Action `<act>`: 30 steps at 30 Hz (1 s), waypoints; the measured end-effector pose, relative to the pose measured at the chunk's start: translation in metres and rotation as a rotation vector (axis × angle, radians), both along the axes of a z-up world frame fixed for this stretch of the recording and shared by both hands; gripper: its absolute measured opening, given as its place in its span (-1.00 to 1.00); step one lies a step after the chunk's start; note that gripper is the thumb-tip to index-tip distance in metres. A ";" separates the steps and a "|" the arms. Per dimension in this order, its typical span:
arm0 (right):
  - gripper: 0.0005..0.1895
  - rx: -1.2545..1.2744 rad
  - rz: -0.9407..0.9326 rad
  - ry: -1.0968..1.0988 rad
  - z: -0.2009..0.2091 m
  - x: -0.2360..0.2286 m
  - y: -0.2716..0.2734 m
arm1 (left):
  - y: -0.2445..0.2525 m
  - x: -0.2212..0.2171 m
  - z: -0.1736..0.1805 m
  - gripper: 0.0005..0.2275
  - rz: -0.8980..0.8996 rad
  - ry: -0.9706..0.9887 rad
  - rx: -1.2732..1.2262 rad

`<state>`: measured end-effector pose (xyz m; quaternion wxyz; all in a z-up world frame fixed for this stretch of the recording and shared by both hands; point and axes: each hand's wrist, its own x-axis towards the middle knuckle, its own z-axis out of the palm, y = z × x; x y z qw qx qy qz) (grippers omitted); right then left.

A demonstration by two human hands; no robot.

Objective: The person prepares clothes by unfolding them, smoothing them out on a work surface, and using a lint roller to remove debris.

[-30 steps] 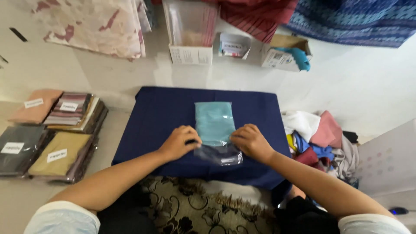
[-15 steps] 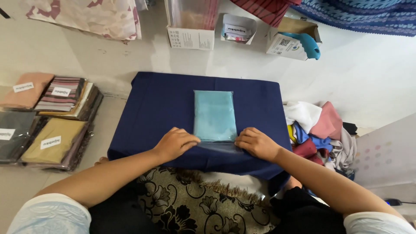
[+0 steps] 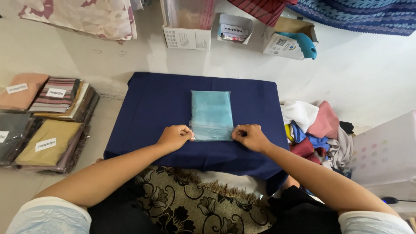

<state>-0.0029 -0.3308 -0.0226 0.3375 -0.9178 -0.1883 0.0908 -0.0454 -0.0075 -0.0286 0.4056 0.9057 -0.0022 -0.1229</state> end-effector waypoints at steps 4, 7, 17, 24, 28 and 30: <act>-0.78 -0.112 -0.069 0.035 0.004 -0.002 0.004 | -0.005 0.002 0.004 -0.82 0.074 0.074 -0.011; -0.72 -0.165 -0.170 0.156 0.002 0.006 0.008 | -0.004 0.014 -0.014 -0.81 0.112 0.126 -0.004; -0.74 -0.280 -0.276 0.276 -0.004 0.024 0.026 | -0.007 0.022 -0.017 -0.77 0.363 0.262 -0.280; -0.77 -0.243 -0.304 0.277 -0.015 0.029 0.027 | -0.042 0.001 0.037 -0.68 0.174 -0.588 -0.050; -0.78 -0.244 -0.326 0.258 -0.013 0.026 0.029 | -0.071 0.021 0.022 -0.61 -0.178 -0.824 0.260; -0.78 -0.257 -0.336 0.256 -0.011 0.027 0.030 | -0.080 0.029 0.024 -0.56 -0.191 -0.776 0.279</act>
